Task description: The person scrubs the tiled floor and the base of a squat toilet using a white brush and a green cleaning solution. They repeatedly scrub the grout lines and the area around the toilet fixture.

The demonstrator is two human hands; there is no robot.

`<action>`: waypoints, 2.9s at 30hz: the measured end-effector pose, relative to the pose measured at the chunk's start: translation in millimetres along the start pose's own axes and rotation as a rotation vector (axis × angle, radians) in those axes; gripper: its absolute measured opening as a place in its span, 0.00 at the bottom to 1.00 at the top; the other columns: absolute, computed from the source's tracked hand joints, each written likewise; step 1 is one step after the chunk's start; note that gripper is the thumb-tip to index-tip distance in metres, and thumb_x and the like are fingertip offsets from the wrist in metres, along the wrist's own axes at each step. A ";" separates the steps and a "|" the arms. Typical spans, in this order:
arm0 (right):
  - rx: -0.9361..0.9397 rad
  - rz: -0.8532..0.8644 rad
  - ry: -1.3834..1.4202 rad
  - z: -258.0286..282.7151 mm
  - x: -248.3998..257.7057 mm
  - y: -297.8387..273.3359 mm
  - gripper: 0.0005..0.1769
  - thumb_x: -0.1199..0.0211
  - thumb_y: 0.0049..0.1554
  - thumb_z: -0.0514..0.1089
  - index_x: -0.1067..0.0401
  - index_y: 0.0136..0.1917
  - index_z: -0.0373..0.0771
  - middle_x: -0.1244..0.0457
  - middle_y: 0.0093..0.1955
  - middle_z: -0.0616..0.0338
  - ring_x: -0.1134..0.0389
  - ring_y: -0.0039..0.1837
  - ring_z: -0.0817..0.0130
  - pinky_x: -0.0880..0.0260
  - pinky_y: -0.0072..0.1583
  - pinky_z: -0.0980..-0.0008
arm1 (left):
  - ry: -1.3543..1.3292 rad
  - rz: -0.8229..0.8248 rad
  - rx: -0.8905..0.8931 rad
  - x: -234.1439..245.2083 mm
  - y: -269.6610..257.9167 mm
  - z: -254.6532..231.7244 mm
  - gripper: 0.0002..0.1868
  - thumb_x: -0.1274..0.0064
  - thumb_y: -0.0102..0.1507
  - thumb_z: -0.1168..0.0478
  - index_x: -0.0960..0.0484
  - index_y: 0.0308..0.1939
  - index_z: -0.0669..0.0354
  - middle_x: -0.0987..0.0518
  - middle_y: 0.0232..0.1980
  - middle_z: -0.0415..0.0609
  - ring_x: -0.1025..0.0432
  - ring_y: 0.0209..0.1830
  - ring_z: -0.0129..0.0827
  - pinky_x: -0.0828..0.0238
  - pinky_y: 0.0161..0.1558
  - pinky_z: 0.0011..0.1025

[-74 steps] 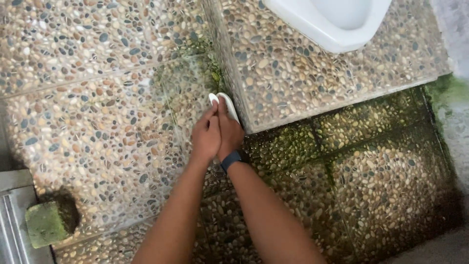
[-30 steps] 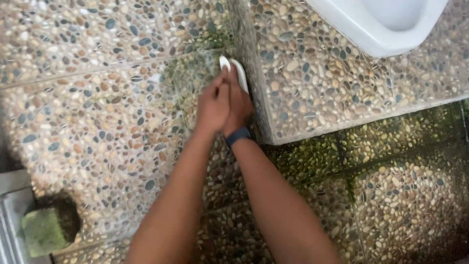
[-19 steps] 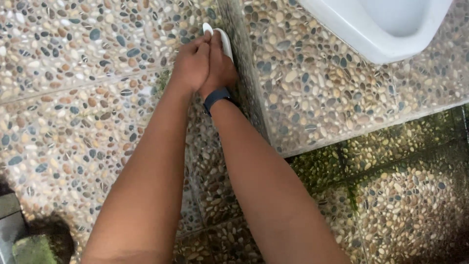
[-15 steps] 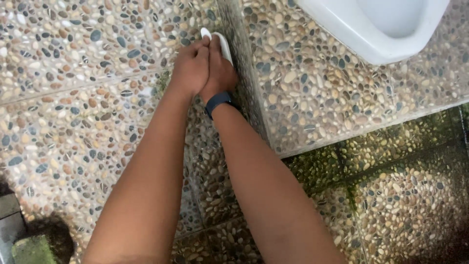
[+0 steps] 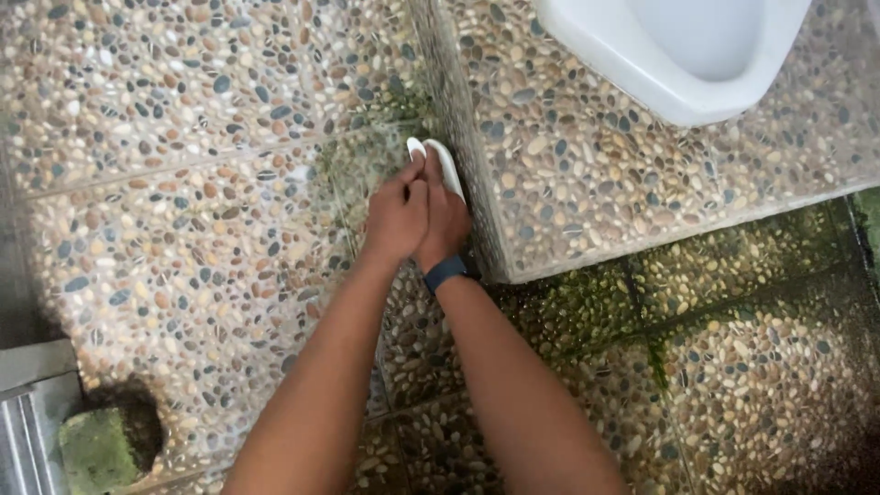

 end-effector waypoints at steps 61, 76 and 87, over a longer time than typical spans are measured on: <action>-0.281 -0.007 0.371 51.0 -39.9 114.3 0.54 0.69 0.72 0.74 0.19 0.39 0.29 0.39 0.26 0.50 0.48 0.26 0.57 0.49 0.31 0.53 | -0.111 0.109 -0.098 25.8 130.8 11.2 0.22 0.61 0.72 0.60 0.25 0.67 0.65 0.25 0.69 0.62 0.30 0.70 0.49 0.34 0.68 0.37; -0.557 0.080 0.453 12.4 17.2 -11.6 0.53 0.66 0.63 0.82 0.16 0.39 0.38 0.32 0.31 0.55 0.29 0.35 0.58 0.31 0.36 0.59 | 0.157 0.067 0.071 -1.5 -13.4 -7.3 0.21 0.57 0.69 0.57 0.19 0.62 0.57 0.22 0.62 0.66 0.28 0.60 0.61 0.33 0.62 0.47; -0.042 -0.005 0.062 -4.9 23.9 -56.9 0.32 0.50 0.68 0.56 0.49 0.83 0.60 0.31 0.36 0.46 0.30 0.37 0.46 0.33 0.38 0.47 | -0.018 -0.069 0.123 -10.2 -60.4 -15.0 0.22 0.55 0.66 0.57 0.19 0.63 0.56 0.19 0.51 0.68 0.21 0.52 0.57 0.25 0.55 0.42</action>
Point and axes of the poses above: each hand's wrist, its own y-axis towards the middle knuckle, its own x-axis out of the back of the hand, z = x × y, the point moved 1 cm from there along y, towards the middle knuckle
